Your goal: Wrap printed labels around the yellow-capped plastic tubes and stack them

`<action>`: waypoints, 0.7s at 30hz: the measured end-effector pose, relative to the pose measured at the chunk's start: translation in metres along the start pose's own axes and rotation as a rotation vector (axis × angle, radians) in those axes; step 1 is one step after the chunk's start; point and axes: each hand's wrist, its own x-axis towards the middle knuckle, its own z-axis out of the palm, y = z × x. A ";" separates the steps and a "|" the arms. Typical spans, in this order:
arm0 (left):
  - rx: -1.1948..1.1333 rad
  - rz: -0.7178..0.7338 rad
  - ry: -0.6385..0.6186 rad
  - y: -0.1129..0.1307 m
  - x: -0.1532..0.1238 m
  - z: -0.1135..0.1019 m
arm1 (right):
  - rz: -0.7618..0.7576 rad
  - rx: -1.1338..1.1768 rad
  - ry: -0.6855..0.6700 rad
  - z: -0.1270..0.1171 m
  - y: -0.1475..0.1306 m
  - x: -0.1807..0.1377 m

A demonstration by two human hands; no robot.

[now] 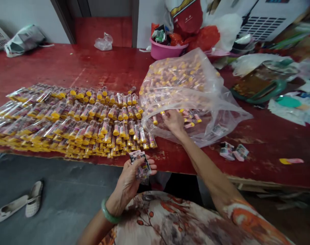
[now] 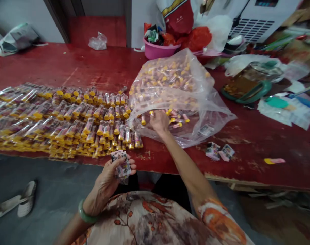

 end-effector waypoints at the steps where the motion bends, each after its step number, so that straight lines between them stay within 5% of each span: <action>1: 0.008 -0.004 -0.005 -0.002 0.002 0.001 | -0.004 0.016 -0.040 0.007 0.003 0.012; 4: 0.043 0.012 -0.001 -0.007 0.005 0.004 | -0.001 0.083 -0.129 0.017 0.001 0.034; 7: 0.045 0.027 0.031 -0.009 0.007 0.008 | 0.018 0.186 -0.147 -0.001 0.001 0.028; 13: 0.147 0.035 0.190 -0.016 0.020 0.025 | 0.052 0.434 -0.240 -0.071 0.013 -0.066; 18: 0.203 0.012 0.144 -0.030 0.045 0.037 | 0.268 0.878 -0.538 -0.062 0.011 -0.134; 21: 0.192 -0.019 0.109 -0.037 0.049 0.040 | 0.309 0.930 -0.433 -0.058 0.013 -0.146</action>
